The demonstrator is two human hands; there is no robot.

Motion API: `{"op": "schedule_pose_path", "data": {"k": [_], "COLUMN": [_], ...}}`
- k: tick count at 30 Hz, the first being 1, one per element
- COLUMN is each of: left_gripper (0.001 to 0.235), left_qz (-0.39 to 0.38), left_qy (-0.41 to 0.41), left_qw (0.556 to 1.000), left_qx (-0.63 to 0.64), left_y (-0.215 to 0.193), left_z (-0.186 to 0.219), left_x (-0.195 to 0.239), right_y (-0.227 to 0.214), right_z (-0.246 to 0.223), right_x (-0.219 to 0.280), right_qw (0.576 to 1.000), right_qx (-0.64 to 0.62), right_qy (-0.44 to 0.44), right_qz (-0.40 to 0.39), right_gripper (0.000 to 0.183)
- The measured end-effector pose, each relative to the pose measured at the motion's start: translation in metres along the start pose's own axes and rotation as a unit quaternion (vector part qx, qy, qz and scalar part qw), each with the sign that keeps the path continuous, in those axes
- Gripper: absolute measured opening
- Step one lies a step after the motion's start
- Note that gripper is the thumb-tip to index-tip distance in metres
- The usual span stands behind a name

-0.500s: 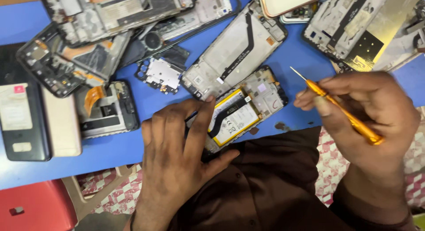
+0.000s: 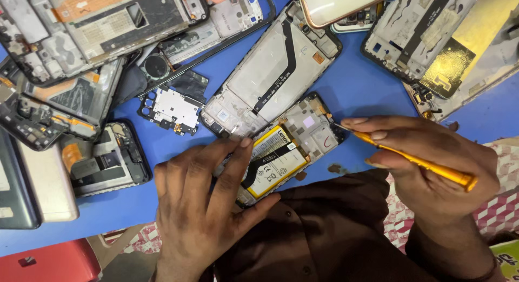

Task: The person uses a yellow screwdriver to pry and separate the battery from the frame of a disassembled smartphone. They work on the edges of the battery, carefully lifting it from the device while other phone parts lie on the table.

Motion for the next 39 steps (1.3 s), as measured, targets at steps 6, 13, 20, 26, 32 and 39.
{"op": "schedule_pose_path", "data": {"k": [6, 13, 20, 26, 32, 39], "left_gripper": [0.068, 0.068, 0.069, 0.069, 0.069, 0.070], "left_qz": [0.002, 0.002, -0.020, -0.034, -0.038, -0.045], "left_qy": [0.000, 0.014, 0.007, 0.011, 0.009, 0.014], "left_qw": [1.000, 1.000, 1.000, 0.999, 0.999, 0.999], "left_qx": [-0.012, -0.019, 0.002, 0.007, 0.014, 0.018], "left_y": [0.002, 0.003, 0.002, 0.001, 0.002, 0.001], "left_z": [0.000, 0.001, 0.001, 0.001, -0.001, -0.001], "left_x": [-0.001, 0.000, -0.003, -0.004, -0.003, -0.003], "right_y": [0.004, 0.008, 0.016, 0.021, 0.027, 0.010], "right_z": [0.002, 0.000, -0.019, -0.017, 0.002, 0.016], "right_x": [-0.008, -0.014, -0.015, -0.021, -0.033, -0.022], "right_qw": [1.000, 0.995, 0.971, 0.977, 0.948, 0.950], "right_qx": [-0.001, 0.062, 0.116, 0.081, -0.034, 0.070], "right_qy": [-0.008, -0.012, -0.110, -0.083, -0.017, 0.038], "right_qz": [-0.021, -0.072, -0.178, -0.179, -0.317, -0.302], "right_gripper": [0.017, 0.010, 0.019, 0.020, 0.028, 0.032]}}
Point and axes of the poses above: each hand's wrist, its own x-axis away from the middle knuckle, its own y-axis out of the palm, z = x × y, the point moved 10 cm from there along -x, towards the middle knuckle, and after that the axes turned 12 degrees about -y, right-handed, at the moved point
